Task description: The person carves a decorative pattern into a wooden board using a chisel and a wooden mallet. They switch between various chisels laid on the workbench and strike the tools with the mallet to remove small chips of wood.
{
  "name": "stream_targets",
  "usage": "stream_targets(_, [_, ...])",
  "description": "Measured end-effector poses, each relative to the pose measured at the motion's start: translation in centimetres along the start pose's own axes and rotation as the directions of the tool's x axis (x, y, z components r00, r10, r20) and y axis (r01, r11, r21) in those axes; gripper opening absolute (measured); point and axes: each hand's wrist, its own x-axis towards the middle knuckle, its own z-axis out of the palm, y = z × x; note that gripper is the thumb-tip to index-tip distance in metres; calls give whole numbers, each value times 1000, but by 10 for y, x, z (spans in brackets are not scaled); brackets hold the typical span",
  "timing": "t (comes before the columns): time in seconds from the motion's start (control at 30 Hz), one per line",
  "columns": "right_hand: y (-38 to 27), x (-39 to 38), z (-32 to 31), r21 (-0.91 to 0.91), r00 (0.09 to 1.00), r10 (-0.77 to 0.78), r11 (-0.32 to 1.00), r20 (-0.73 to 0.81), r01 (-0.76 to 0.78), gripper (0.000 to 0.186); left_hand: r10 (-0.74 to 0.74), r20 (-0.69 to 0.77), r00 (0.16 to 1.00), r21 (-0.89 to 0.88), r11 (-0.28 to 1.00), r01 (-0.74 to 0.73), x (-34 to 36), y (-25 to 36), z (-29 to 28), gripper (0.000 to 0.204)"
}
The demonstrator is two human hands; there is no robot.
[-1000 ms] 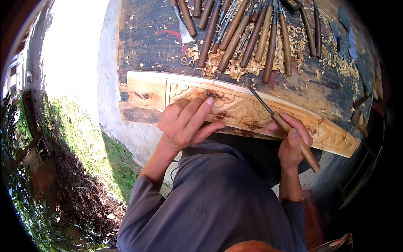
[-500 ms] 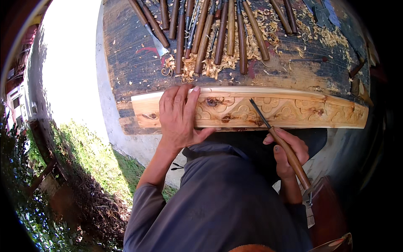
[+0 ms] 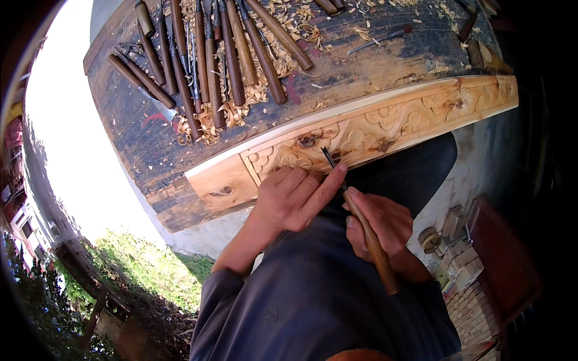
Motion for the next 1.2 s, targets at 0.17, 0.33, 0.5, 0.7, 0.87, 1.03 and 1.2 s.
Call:
stream_targets(0.17, [-2, -2, 5, -38, 1000, -8, 999, -4, 8, 45, 58, -48, 997, -107, 992, -63, 11, -10, 8, 57])
stream_targets(0.33, [-3, -2, 6, -37, 1000, 4, 999, -9, -4, 46, 56, -35, 998, -150, 987, -61, 8, -13, 10, 56])
stream_targets(0.5, [0, -2, 8, -56, 999, -10, 998, -31, 9, 46, 24, -8, 1000, -169, 985, -25, 9, -10, 8, 58])
stream_targets(0.7, [-8, 11, 5, -112, 1000, 0, 994, -3, -1, 45, -31, 41, 999, -186, 982, 38, 13, -9, 6, 59])
stream_targets(0.87, [-12, 19, 4, -102, 999, 24, 995, 36, -21, 43, -95, 49, 994, -142, 985, 101, 17, -4, 11, 47])
stream_targets(1.03, [-6, 11, 16, -23, 999, 43, 999, -23, -43, 39, -118, 16, 993, -171, 978, 119, 15, -5, 19, 34])
stream_targets(1.2, [-2, 5, 20, -31, 998, 35, 999, -43, -36, 37, -142, 11, 990, -216, 966, 141, 18, -3, 19, 32])
